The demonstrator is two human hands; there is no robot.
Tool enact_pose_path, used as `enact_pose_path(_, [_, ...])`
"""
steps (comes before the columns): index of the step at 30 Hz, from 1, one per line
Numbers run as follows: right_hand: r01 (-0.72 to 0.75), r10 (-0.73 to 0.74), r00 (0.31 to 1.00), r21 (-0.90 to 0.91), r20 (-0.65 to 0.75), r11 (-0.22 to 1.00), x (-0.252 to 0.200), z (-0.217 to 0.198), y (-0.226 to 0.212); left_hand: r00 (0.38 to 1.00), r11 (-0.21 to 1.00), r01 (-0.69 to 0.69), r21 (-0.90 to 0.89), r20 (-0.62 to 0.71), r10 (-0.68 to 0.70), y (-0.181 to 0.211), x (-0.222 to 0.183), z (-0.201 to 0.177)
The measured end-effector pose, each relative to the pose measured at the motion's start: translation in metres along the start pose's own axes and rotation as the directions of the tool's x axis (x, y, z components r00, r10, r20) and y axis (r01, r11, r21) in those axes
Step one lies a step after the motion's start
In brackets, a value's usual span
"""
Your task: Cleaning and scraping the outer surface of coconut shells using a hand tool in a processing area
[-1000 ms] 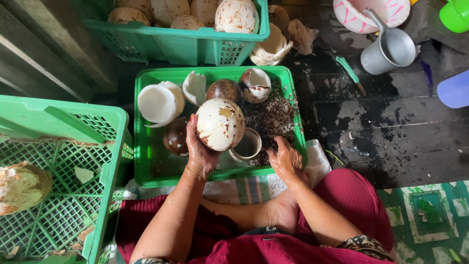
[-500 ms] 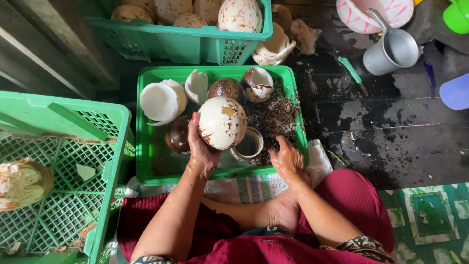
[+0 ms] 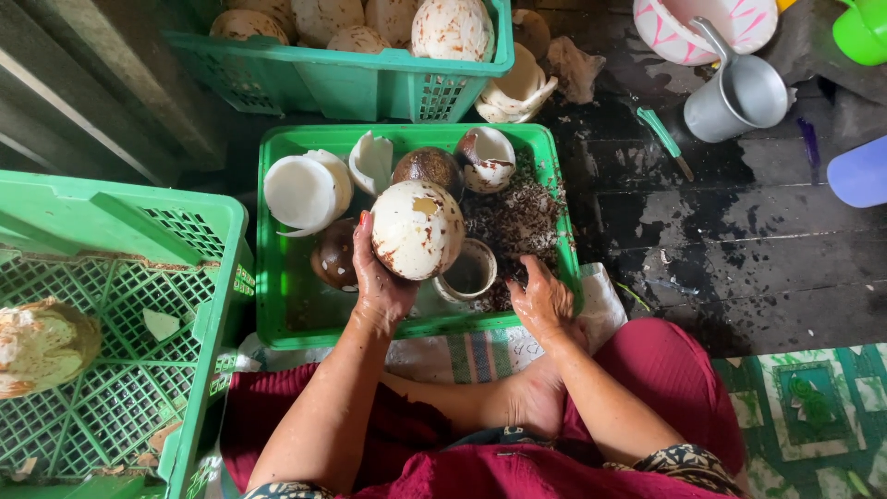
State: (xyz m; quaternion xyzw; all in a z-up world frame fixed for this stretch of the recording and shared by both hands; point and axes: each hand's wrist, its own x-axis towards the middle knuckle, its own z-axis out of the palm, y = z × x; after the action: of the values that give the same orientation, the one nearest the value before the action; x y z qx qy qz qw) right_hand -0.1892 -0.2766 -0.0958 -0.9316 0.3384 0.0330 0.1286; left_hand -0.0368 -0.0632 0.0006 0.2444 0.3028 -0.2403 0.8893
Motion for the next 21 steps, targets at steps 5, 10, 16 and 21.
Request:
enact_pose_path(5, [0.017, -0.016, 0.999, 0.026, -0.047, 1.0, -0.003, -0.001, 0.0, 1.0, 1.0, -0.019, -0.008, -0.005, 0.019, 0.003, -0.018, 0.01])
enact_pose_path(10, [0.028, -0.029, 1.0, 0.056, 0.006, 0.998, -0.004, -0.01, 0.004, 1.0, 1.0, 0.003, -0.021, 0.027, -0.003, 0.009, -0.016, 0.008])
enact_pose_path(16, [0.077, -0.065, 0.994, -0.144, 0.088, 0.987, -0.004, -0.019, 0.025, 0.998, 0.999, 0.025, -0.039, 0.053, -0.023, 0.017, -0.01, -0.002])
enact_pose_path(21, [0.072, -0.068, 0.997, -0.09, 0.043, 0.993, 0.019, -0.073, 0.047, 0.996, 0.997, 0.042, -0.057, 0.076, -0.038, 0.02, -0.015, 0.002])
